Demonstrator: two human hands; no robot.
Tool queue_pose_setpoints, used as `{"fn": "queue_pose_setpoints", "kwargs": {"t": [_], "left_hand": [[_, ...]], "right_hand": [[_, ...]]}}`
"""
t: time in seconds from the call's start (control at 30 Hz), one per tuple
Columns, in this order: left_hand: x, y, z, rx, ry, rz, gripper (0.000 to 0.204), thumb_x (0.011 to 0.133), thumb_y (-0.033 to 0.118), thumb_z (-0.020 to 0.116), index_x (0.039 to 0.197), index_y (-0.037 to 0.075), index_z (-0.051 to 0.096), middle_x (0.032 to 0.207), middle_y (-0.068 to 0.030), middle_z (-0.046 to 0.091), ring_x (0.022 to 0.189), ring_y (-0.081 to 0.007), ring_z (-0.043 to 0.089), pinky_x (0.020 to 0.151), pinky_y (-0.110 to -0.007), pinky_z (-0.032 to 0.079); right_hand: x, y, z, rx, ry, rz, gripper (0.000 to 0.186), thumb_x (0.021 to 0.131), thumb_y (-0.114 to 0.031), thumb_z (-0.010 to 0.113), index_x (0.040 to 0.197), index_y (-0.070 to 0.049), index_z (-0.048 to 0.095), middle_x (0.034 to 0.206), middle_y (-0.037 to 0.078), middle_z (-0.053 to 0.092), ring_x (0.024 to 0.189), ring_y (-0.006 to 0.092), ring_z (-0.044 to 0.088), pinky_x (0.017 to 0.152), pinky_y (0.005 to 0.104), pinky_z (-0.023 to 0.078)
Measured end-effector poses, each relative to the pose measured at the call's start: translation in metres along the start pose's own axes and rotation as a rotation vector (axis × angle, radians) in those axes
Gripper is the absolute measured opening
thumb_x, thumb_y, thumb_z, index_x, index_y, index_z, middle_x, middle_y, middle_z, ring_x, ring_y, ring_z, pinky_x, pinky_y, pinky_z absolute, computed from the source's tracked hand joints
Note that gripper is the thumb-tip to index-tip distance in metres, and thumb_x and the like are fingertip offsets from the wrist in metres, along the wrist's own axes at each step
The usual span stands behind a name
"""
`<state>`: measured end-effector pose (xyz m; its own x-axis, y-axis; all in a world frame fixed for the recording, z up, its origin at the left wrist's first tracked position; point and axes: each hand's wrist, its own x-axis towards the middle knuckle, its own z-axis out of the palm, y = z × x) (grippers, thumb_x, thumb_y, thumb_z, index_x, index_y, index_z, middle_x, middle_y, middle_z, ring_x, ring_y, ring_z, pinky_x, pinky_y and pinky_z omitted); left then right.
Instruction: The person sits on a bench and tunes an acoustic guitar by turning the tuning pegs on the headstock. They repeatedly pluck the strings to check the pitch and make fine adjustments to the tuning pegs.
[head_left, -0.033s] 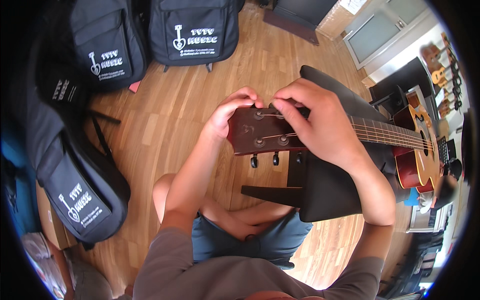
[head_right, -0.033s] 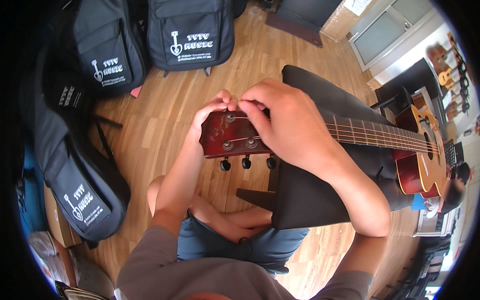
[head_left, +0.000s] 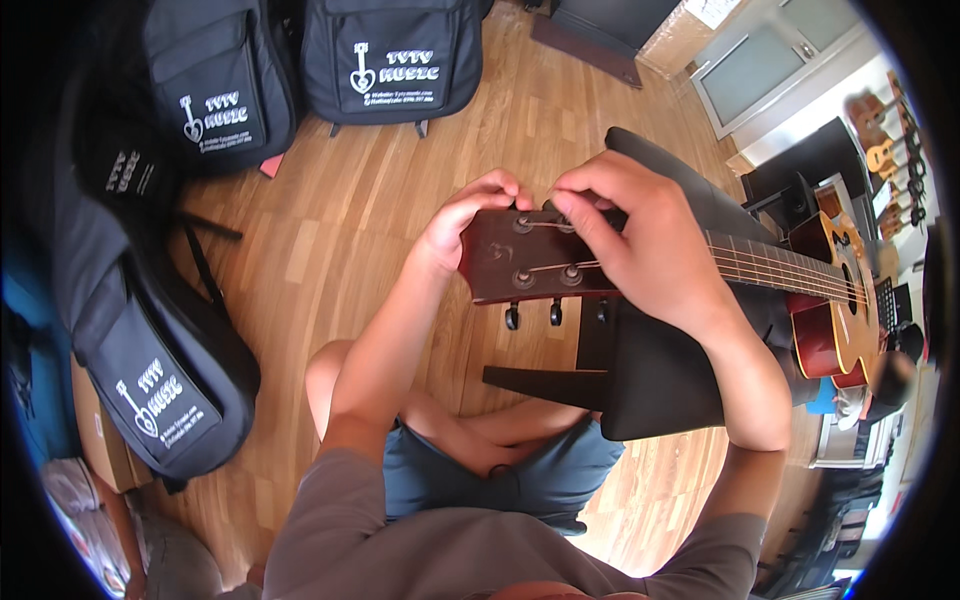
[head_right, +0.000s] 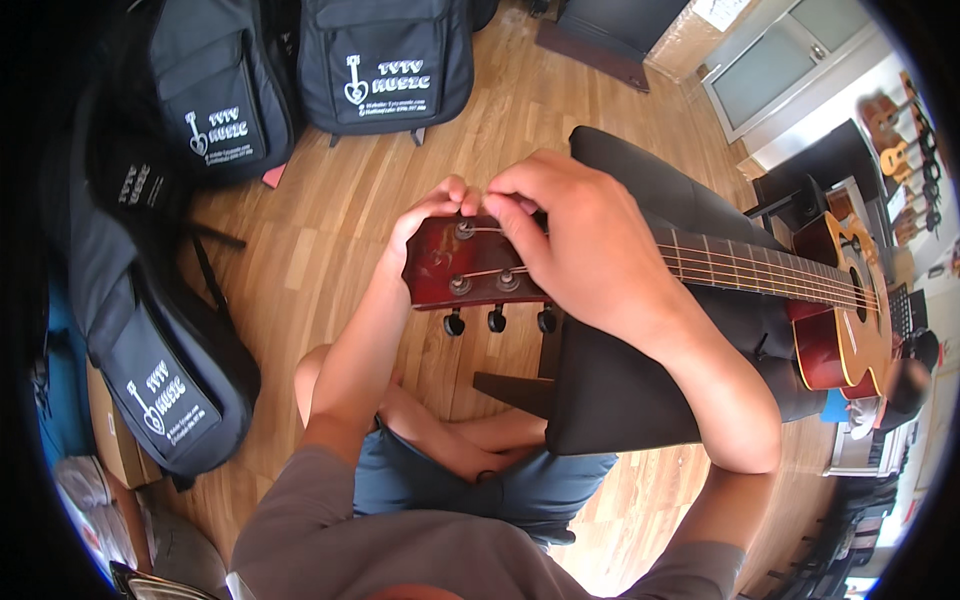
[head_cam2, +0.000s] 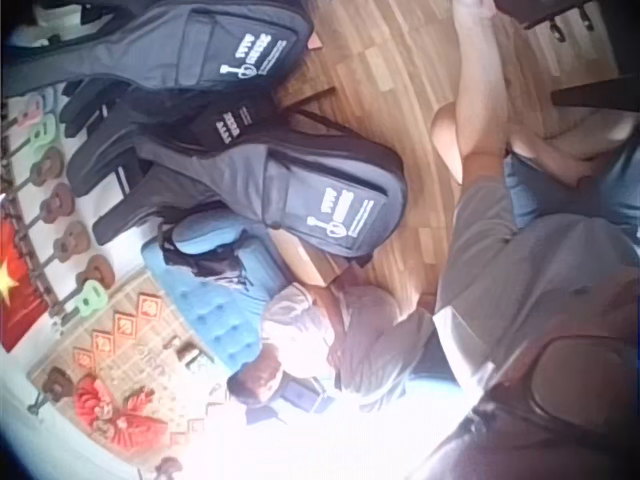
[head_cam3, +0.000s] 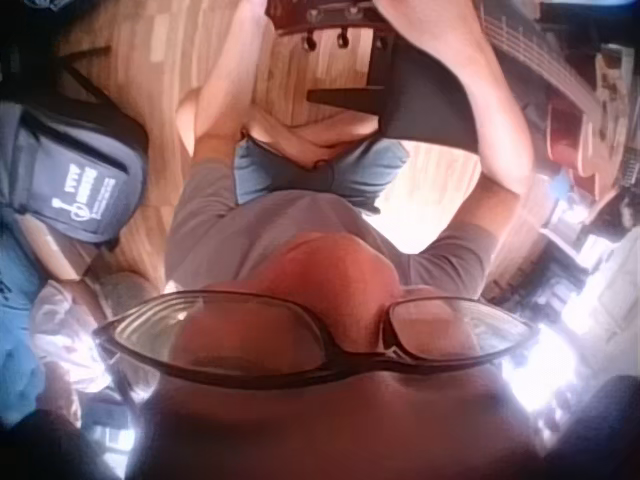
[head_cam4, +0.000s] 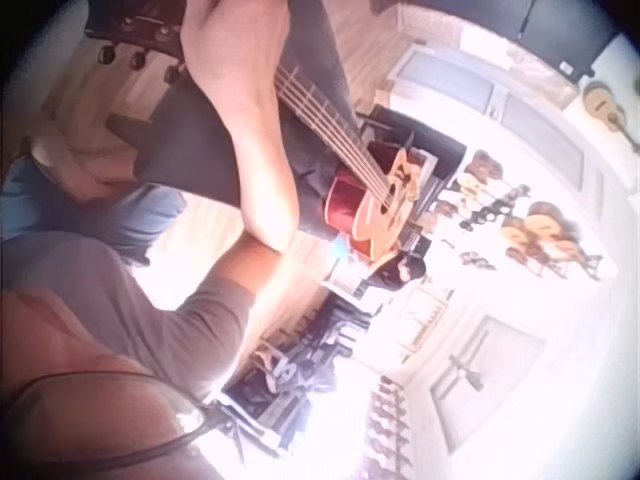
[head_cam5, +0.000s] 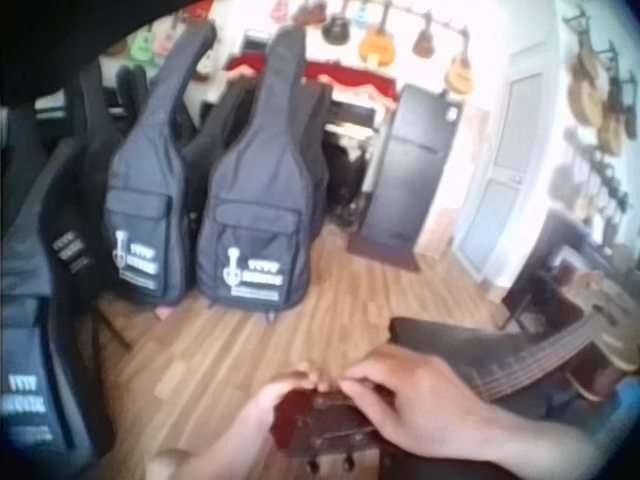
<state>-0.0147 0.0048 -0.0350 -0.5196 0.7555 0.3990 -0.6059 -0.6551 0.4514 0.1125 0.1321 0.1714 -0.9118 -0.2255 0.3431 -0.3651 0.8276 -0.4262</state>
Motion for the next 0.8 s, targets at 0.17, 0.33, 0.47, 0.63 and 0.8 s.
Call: {"fn": "queue_pose_setpoints", "kwargs": {"t": [0.17, 0.33, 0.47, 0.63, 0.8], "left_hand": [[0.001, -0.019, -0.006, -0.328, -0.214, 0.020, 0.014, 0.095, 0.006, 0.053, 0.108, 0.010, 0.056, 0.116, -0.0093, 0.054, 0.108, -0.0265, 0.062, 0.089, -0.040, 0.057], [0.006, -0.031, -0.005, -0.477, -0.307, 0.080, 0.022, 0.093, 0.005, 0.059, 0.113, 0.012, 0.057, 0.117, -0.0075, 0.055, 0.115, -0.0313, 0.060, 0.098, -0.045, 0.055], [0.006, -0.036, -0.008, -0.505, -0.306, 0.083, 0.028, 0.090, 0.008, 0.068, 0.114, 0.014, 0.056, 0.116, -0.0071, 0.056, 0.117, -0.0321, 0.059, 0.100, -0.048, 0.053], [0.003, -0.041, -0.032, -0.481, 0.073, -0.181, 0.032, 0.089, 0.013, 0.073, 0.114, 0.012, 0.053, 0.114, -0.0070, 0.056, 0.111, -0.0273, 0.061, 0.094, -0.040, 0.055], [0.004, -0.008, 0.007, -0.107, -0.037, -0.047, 0.026, 0.093, 0.015, 0.068, 0.114, 0.010, 0.054, 0.102, -0.0042, 0.058, 0.093, -0.0161, 0.062, 0.078, -0.030, 0.053]], "right_hand": [[0.001, -0.006, 0.000, 0.044, -0.028, 0.038, 0.010, 0.094, -0.008, 0.066, 0.099, 0.001, 0.068, 0.093, 0.014, 0.067, 0.082, 0.0304, 0.069, 0.075, 0.0363, 0.055], [0.000, -0.004, 0.000, 0.029, 0.002, 0.050, 0.011, 0.095, -0.007, 0.066, 0.102, 0.001, 0.067, 0.093, 0.014, 0.067, 0.085, 0.0290, 0.069, 0.078, 0.0355, 0.055], [0.001, -0.002, 0.000, 0.025, 0.000, 0.035, 0.012, 0.095, -0.007, 0.066, 0.104, 0.000, 0.066, 0.094, 0.014, 0.066, 0.086, 0.0284, 0.069, 0.079, 0.0353, 0.055], [0.001, -0.003, 0.001, 0.051, -0.027, 0.030, 0.012, 0.093, -0.007, 0.068, 0.103, 0.001, 0.067, 0.093, 0.010, 0.066, 0.084, 0.0212, 0.066, 0.079, 0.0307, 0.052], [0.000, -0.001, -0.001, 0.048, -0.058, 0.048, 0.013, 0.091, -0.010, 0.071, 0.098, 0.000, 0.068, 0.092, 0.013, 0.066, 0.084, 0.0284, 0.069, 0.077, 0.0349, 0.054]]}}
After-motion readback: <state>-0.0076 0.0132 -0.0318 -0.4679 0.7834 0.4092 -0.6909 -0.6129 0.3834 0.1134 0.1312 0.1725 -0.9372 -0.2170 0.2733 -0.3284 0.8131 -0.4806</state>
